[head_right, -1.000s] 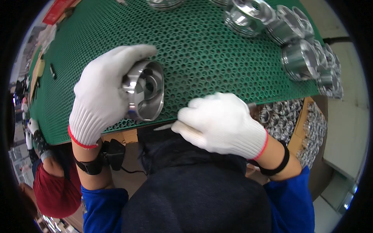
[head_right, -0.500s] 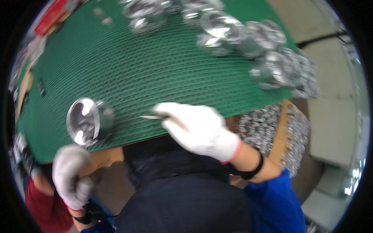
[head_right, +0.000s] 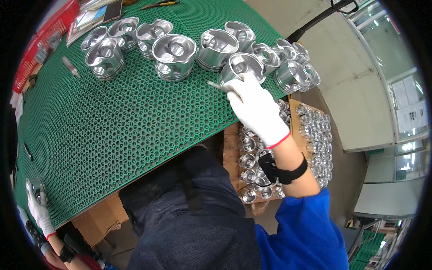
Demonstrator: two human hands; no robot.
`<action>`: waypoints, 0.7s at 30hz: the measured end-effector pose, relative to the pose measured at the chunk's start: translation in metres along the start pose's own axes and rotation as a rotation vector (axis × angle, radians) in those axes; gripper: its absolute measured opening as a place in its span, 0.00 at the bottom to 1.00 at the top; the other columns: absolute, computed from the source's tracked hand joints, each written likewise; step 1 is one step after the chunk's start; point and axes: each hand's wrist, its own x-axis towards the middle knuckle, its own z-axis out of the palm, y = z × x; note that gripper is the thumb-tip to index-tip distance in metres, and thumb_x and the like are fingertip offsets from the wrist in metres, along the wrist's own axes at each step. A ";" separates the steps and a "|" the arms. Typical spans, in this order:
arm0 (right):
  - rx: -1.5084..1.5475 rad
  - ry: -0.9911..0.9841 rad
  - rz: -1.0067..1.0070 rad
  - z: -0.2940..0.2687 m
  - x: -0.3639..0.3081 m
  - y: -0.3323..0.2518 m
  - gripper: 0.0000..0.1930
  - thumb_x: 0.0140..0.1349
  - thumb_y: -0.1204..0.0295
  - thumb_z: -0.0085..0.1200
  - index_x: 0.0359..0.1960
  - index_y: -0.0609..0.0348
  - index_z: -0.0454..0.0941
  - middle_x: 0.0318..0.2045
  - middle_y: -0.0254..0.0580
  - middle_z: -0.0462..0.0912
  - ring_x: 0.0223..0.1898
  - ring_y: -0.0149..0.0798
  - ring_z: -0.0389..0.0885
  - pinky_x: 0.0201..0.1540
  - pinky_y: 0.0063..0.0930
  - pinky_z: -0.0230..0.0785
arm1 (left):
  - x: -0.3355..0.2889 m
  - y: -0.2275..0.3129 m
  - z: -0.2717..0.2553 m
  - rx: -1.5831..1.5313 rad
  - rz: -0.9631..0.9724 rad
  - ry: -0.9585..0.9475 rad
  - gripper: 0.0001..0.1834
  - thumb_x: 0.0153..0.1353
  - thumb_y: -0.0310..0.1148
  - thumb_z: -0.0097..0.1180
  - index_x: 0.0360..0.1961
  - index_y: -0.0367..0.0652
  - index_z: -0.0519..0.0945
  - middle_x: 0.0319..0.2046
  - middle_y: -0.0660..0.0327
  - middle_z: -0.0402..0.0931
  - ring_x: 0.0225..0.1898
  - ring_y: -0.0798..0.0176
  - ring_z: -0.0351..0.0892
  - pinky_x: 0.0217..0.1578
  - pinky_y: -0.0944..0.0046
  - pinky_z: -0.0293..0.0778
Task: Manual checking, cleaning, and sorting of engine pistons at a factory workstation.
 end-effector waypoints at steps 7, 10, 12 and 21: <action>0.306 0.043 -0.075 0.021 -0.015 -0.074 0.10 0.61 0.70 0.54 0.43 0.52 0.81 0.37 0.41 0.82 0.36 0.47 0.83 0.40 0.37 0.76 | -0.069 0.161 -0.052 -0.089 0.419 0.039 0.31 0.54 0.18 0.60 0.62 0.35 0.72 0.62 0.48 0.70 0.64 0.47 0.67 0.66 0.52 0.61; 0.257 -0.103 -0.402 0.029 -0.012 -0.132 0.11 0.60 0.69 0.56 0.45 0.49 0.82 0.39 0.42 0.82 0.42 0.44 0.82 0.43 0.34 0.76 | -0.079 0.227 -0.048 -0.255 0.488 -0.003 0.30 0.52 0.23 0.62 0.60 0.34 0.73 0.60 0.45 0.71 0.64 0.43 0.67 0.66 0.49 0.61; 0.782 -0.211 -0.478 0.045 -0.007 -0.154 0.14 0.62 0.69 0.55 0.49 0.53 0.80 0.42 0.48 0.82 0.41 0.42 0.84 0.39 0.32 0.77 | -0.083 0.256 -0.033 -0.375 0.610 -0.079 0.28 0.54 0.26 0.61 0.59 0.35 0.74 0.60 0.45 0.71 0.64 0.42 0.67 0.67 0.45 0.59; 1.929 -0.750 0.190 0.048 0.020 -0.138 0.30 0.72 0.59 0.47 0.69 0.61 0.56 0.37 0.49 0.83 0.14 0.20 0.67 0.11 0.12 0.59 | -0.057 0.311 -0.012 -0.359 0.734 -0.065 0.18 0.50 0.44 0.67 0.37 0.44 0.81 0.35 0.60 0.79 0.54 0.50 0.75 0.63 0.35 0.60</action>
